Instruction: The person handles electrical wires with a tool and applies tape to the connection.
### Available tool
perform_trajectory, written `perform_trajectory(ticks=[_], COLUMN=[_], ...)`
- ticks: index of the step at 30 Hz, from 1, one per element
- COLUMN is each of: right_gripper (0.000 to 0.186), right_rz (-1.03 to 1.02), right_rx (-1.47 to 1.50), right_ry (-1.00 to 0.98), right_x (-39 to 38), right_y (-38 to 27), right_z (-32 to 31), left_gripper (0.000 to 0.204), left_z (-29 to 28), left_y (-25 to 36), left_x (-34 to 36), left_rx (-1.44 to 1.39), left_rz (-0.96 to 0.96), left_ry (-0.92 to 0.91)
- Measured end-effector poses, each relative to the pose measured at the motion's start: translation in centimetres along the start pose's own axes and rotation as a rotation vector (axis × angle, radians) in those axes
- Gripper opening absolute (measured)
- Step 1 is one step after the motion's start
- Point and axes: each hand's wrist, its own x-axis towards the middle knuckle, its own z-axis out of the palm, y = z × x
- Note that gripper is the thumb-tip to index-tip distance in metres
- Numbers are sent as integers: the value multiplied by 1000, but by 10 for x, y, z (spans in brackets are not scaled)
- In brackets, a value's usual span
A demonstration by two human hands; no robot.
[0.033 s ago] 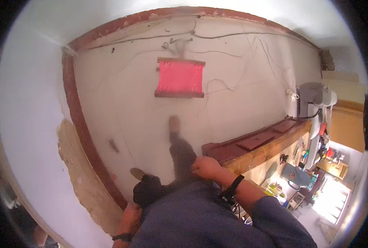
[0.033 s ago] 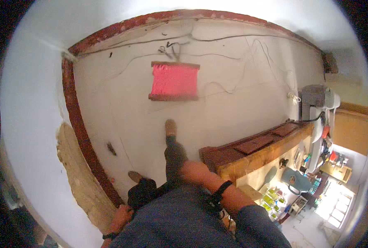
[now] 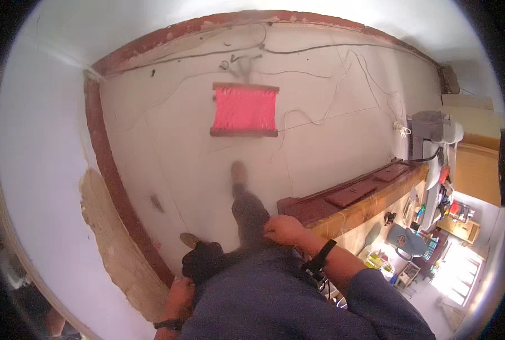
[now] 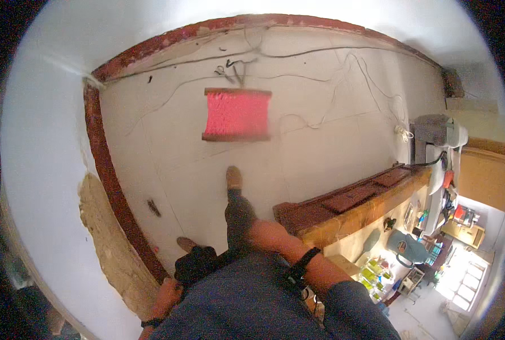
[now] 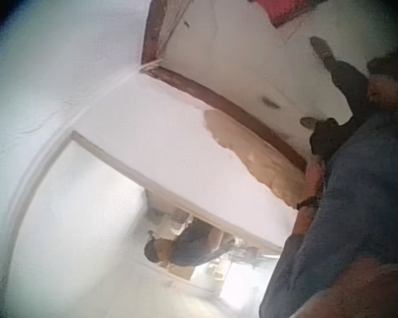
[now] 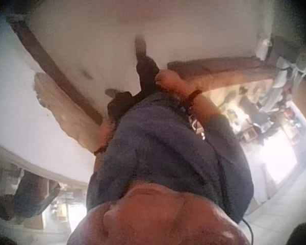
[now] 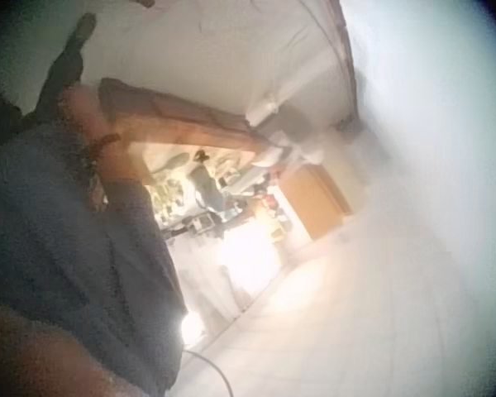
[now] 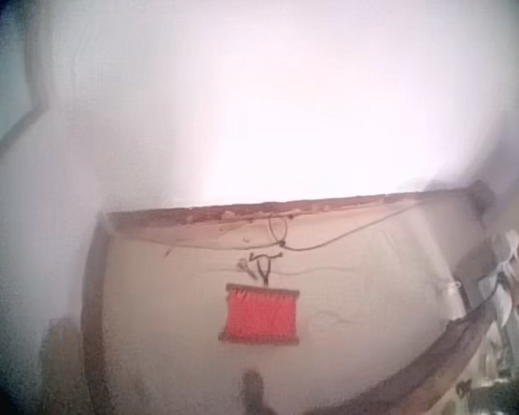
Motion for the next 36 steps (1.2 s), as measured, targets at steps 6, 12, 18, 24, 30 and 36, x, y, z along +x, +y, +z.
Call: perform_trajectory(ticks=[6, 12, 18, 24, 30, 36], right_gripper=[26, 26, 28, 33, 29, 37], right_rz=[-103, -76, 132, 441, 194, 132], right_rx=[250, 460, 489, 636, 145, 246], right_ry=[-71, -159, -299, -513, -46, -77], right_x=[-18, -9, 23, 90, 154, 192], right_y=[26, 24, 17, -23, -41, -43], right_z=[-80, -132, -190, -265, -340, -377], left_gripper=[24, 25, 32, 41, 39, 28], left_z=[-103, -196, -291, -382, -419, -429], left_y=[97, 122, 158, 146, 155, 160], left_x=[36, 43, 102, 185, 222, 269], left_rx=[-179, -611, -479, -587, -646, -1034], left_rz=[-91, -56, 67, 48, 87, -42], left_ry=[160, -171, -298, -456, -584, -331])
